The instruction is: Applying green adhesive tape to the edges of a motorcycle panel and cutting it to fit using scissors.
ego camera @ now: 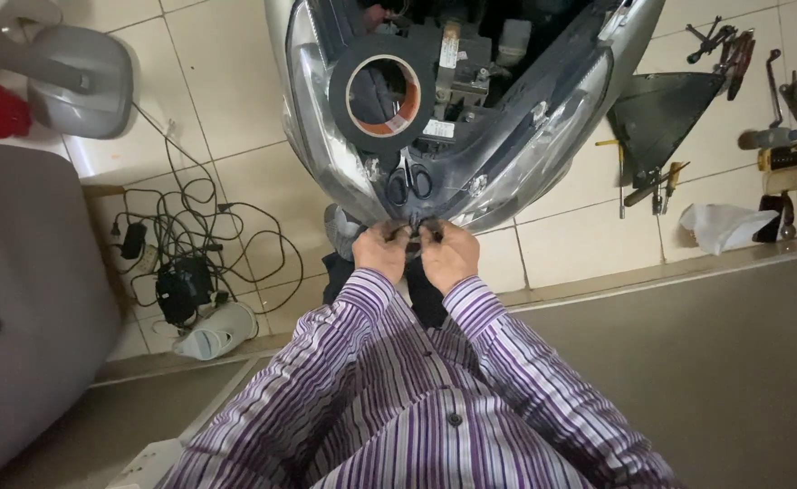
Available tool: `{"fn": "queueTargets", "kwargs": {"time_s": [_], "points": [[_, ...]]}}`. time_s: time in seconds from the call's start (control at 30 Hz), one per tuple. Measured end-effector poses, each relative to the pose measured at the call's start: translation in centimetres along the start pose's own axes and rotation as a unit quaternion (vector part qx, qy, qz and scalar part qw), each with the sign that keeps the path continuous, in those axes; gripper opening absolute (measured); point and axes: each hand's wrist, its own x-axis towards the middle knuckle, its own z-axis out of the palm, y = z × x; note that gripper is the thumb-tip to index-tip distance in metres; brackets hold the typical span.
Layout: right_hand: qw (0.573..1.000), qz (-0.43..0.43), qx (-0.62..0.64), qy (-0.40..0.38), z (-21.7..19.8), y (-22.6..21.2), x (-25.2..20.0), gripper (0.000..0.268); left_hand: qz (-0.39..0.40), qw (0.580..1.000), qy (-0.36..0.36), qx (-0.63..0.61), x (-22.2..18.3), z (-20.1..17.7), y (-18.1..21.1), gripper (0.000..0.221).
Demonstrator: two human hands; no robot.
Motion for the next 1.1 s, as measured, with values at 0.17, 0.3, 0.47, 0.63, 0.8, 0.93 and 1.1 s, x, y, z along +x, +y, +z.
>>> {"fn": "queueTargets", "kwargs": {"time_s": [0.17,0.3,0.47,0.63,0.8,0.93,1.1], "points": [[0.997,-0.058,-0.039,0.027,0.3,0.3,0.5,0.024,0.02,1.0,0.007,-0.005,0.2,-0.1,-0.4,0.038],[0.998,-0.015,-0.064,0.022,2.1,1.8,1.7,0.023,0.048,0.997,0.005,0.055,-0.4,-1.1,0.9,0.031],[0.956,-0.203,-0.212,-0.01,1.9,3.2,2.9,0.024,0.067,0.995,-0.004,0.078,-0.4,-1.7,1.7,0.035],[0.893,-0.298,-0.335,0.038,2.4,3.6,3.2,0.021,0.069,0.994,-0.005,0.08,-0.4,-1.9,1.8,0.036],[0.932,-0.171,-0.318,-0.024,2.0,2.9,2.6,0.028,0.131,0.983,0.004,0.131,-0.1,-1.2,0.9,0.033],[0.979,-0.113,-0.168,-0.019,0.8,1.4,1.2,0.03,0.196,0.954,-0.005,0.228,-0.7,-2.2,1.7,0.034],[1.0,0.025,0.015,0.0,0.8,0.0,-0.1,0.023,0.161,0.961,-0.003,0.224,1.4,-0.3,-0.7,0.04]]}}
